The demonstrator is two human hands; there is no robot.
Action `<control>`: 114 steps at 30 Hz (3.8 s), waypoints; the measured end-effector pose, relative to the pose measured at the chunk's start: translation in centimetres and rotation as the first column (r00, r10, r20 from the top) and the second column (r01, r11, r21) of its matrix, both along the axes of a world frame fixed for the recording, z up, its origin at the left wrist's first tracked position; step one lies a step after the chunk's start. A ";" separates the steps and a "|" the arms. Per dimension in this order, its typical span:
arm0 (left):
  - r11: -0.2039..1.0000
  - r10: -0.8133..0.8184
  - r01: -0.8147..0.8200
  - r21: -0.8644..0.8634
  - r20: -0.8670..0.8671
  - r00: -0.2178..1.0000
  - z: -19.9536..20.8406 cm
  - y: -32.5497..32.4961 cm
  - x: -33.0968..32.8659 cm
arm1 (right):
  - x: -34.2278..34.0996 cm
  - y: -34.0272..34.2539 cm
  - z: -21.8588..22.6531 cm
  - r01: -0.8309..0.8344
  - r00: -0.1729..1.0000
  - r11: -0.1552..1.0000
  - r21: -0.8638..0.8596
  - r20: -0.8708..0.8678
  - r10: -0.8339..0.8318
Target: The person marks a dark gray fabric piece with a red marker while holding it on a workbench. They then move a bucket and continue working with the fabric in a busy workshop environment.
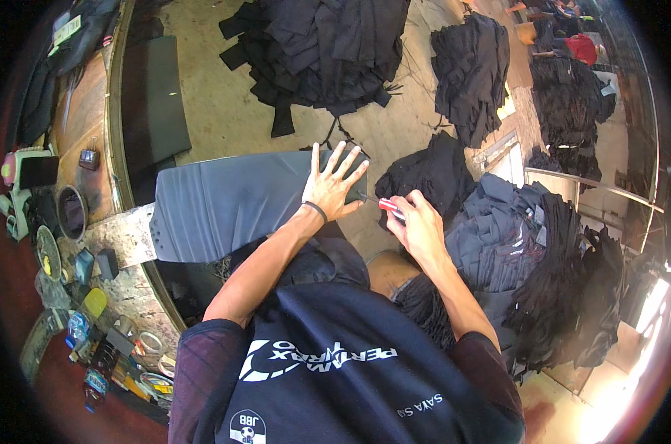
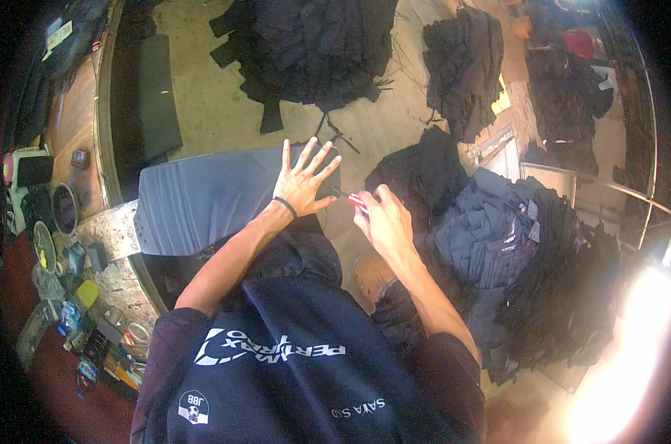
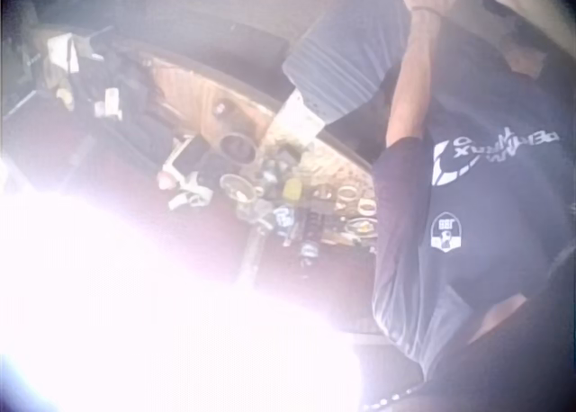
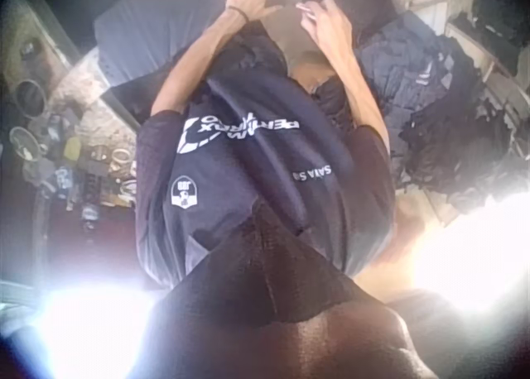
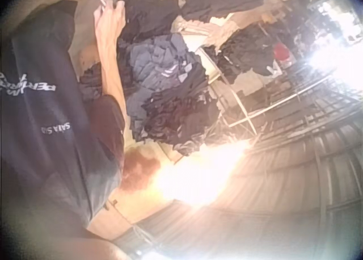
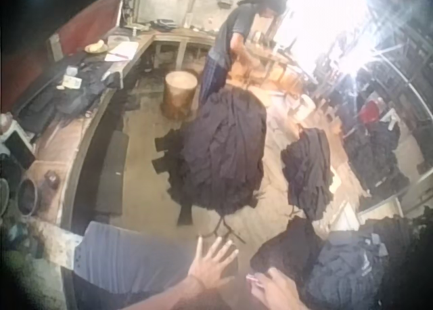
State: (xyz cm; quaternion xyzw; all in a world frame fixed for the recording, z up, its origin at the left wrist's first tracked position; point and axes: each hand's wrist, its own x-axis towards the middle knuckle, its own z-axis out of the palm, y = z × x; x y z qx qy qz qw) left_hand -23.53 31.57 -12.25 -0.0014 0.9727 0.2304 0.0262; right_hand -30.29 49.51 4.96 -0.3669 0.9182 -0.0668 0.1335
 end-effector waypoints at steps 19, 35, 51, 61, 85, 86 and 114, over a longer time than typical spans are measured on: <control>1.000 -0.006 0.006 0.003 0.020 1.000 0.2 -0.1 -0.1 | -2.9 -1.5 1.0 -0.420 0.902 0.879 0.226 0.002 0.431; 1.000 -0.001 0.001 0.009 0.003 1.000 -0.1 -0.2 -0.1 | -4.1 -2.2 1.2 -0.617 0.776 0.743 0.260 0.045 0.629; 1.000 0.008 -0.008 0.022 -0.019 1.000 -1.0 -0.2 -0.1 | -5.1 -3.8 -1.3 0.154 0.836 0.953 0.262 0.479 -0.267; 1.000 0.013 -0.013 -0.008 0.009 1.000 -0.7 -0.1 -0.1 | -4.7 -3.8 -1.0 -0.099 0.919 0.931 0.351 0.391 -0.050; 0.336 -0.608 0.872 0.356 0.789 -0.088 0.5 4.8 -20.1 | 38.2 20.8 -19.9 0.938 -0.017 -0.203 -0.279 0.550 -0.835; 0.330 -0.600 0.865 0.377 0.792 -0.116 -0.2 5.0 -20.6 | 40.0 20.7 -20.6 0.965 0.000 -0.124 -0.229 0.478 -0.878; 0.317 0.667 -0.327 0.890 0.036 0.744 7.5 -1.3 9.4 | -3.0 -6.2 -7.8 0.083 0.665 0.826 -0.558 0.648 0.371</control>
